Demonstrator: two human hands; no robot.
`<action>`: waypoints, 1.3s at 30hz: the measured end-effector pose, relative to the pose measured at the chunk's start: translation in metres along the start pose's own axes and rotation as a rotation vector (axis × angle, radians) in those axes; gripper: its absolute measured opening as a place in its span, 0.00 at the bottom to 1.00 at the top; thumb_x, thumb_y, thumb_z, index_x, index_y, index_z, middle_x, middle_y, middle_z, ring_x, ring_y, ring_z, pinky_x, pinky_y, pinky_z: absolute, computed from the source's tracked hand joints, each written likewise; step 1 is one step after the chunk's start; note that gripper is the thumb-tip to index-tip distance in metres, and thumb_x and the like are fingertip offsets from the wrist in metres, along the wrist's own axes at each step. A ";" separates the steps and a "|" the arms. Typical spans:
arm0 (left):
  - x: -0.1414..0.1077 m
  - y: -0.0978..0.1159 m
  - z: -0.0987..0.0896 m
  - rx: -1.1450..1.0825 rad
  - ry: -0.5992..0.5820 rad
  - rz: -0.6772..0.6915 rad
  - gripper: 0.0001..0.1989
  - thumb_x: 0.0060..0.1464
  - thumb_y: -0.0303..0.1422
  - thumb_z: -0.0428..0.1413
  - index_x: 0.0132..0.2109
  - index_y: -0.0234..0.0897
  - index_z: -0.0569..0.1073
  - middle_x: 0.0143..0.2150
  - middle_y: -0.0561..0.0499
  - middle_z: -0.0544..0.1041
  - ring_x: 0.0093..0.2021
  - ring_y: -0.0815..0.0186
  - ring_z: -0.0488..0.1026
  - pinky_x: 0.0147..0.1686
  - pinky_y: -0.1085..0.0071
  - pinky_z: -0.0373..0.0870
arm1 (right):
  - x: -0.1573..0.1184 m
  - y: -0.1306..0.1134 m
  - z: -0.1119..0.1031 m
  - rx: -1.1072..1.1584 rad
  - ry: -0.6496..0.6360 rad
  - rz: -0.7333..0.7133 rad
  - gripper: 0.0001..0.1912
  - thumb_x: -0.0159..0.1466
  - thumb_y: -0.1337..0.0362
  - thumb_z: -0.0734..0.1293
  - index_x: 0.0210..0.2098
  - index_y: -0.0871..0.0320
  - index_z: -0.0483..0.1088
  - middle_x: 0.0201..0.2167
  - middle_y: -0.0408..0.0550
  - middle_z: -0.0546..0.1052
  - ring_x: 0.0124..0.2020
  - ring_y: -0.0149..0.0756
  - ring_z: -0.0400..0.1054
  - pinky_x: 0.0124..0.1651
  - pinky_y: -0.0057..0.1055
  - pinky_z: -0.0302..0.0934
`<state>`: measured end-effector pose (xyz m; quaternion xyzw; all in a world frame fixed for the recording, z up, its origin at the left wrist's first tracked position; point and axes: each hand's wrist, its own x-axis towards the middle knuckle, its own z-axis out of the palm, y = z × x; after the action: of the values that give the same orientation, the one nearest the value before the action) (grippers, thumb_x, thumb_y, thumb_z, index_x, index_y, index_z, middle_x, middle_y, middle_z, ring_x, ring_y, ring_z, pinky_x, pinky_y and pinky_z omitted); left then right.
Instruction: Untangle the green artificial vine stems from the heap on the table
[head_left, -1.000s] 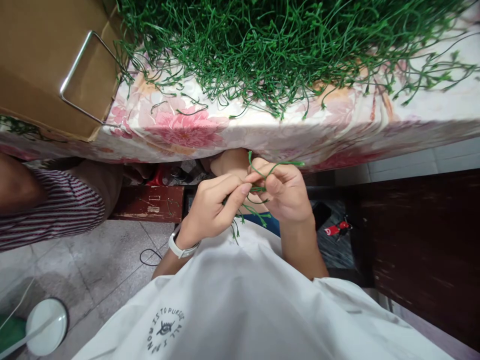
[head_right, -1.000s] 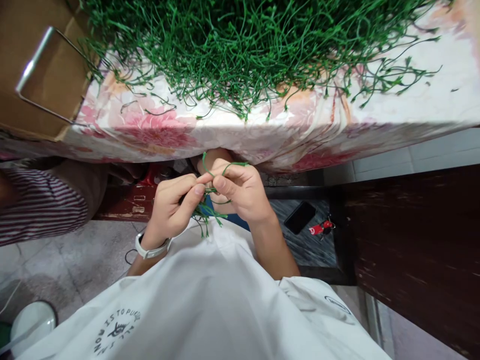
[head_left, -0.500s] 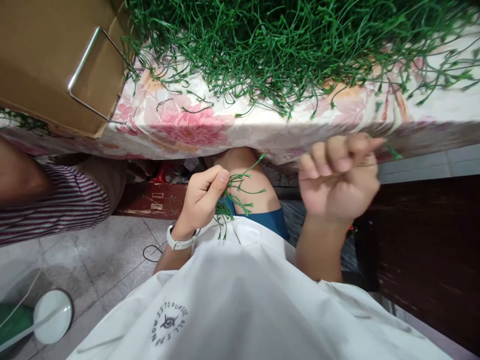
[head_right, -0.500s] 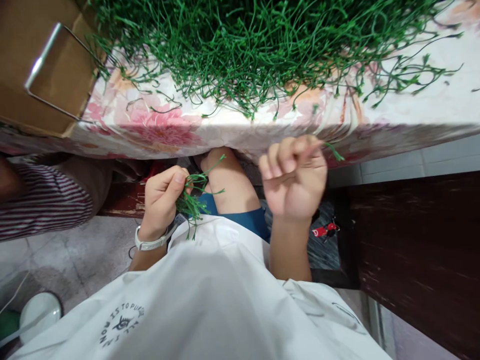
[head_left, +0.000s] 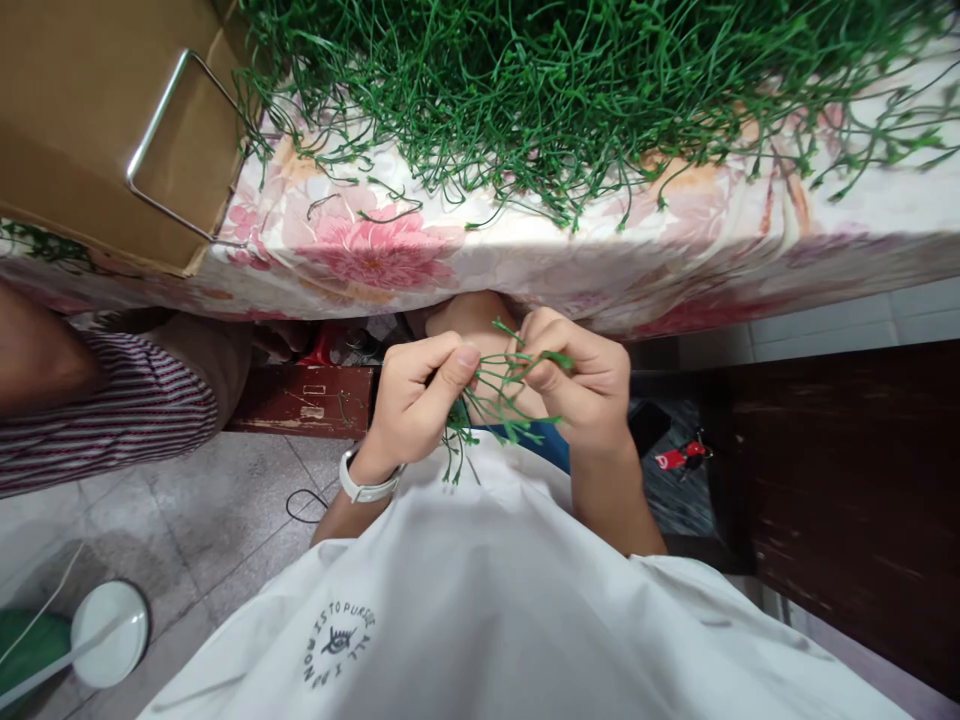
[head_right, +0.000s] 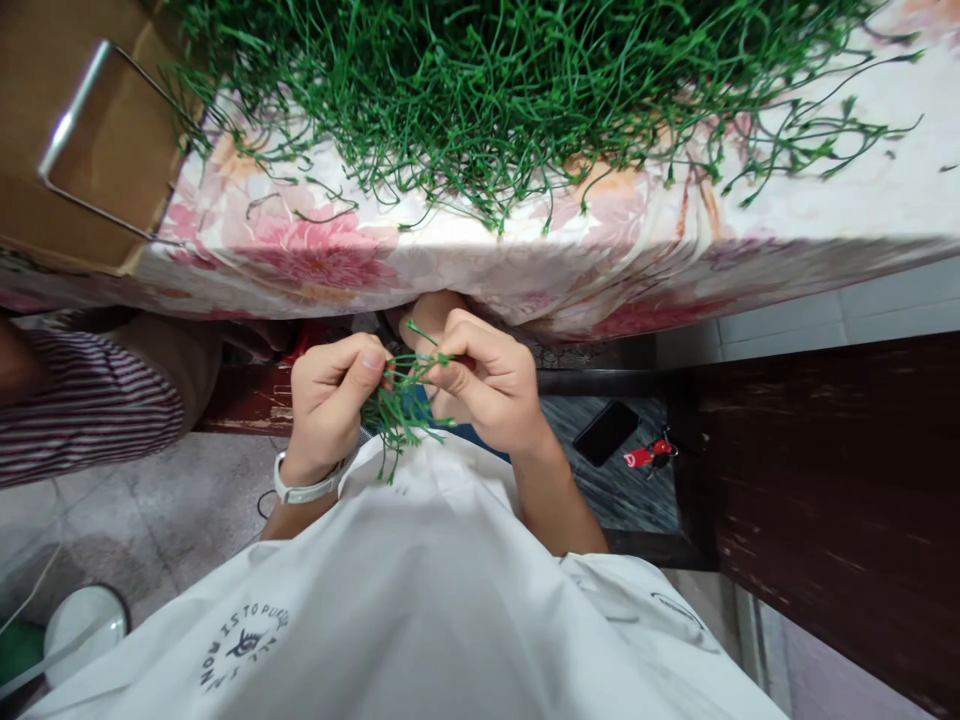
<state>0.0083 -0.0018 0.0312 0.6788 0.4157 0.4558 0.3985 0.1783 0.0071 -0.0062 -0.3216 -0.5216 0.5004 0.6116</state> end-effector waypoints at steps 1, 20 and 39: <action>0.000 0.000 -0.001 0.028 -0.027 0.044 0.22 0.71 0.38 0.53 0.27 0.36 0.68 0.22 0.54 0.66 0.23 0.72 0.61 0.25 0.70 0.57 | 0.000 0.001 -0.001 0.047 0.006 -0.008 0.19 0.64 0.49 0.74 0.24 0.54 0.73 0.21 0.43 0.64 0.26 0.34 0.59 0.31 0.35 0.56; -0.004 -0.006 -0.037 0.022 0.423 -0.024 0.21 0.71 0.43 0.53 0.30 0.38 0.69 0.24 0.56 0.63 0.23 0.72 0.57 0.23 0.70 0.54 | 0.021 -0.029 -0.047 0.255 0.417 0.077 0.39 0.51 0.56 0.82 0.23 0.55 0.44 0.25 0.39 0.42 0.25 0.32 0.36 0.28 0.35 0.42; -0.001 -0.005 0.010 0.098 0.064 0.102 0.13 0.70 0.33 0.55 0.33 0.36 0.71 0.27 0.57 0.71 0.26 0.75 0.67 0.29 0.76 0.63 | 0.024 -0.021 0.035 0.660 0.243 0.433 0.24 0.69 0.55 0.71 0.24 0.54 0.56 0.22 0.38 0.55 0.23 0.28 0.55 0.28 0.27 0.63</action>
<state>0.0170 -0.0024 0.0234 0.7030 0.4148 0.4760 0.3275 0.1498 0.0190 0.0296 -0.2674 -0.1774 0.7162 0.6198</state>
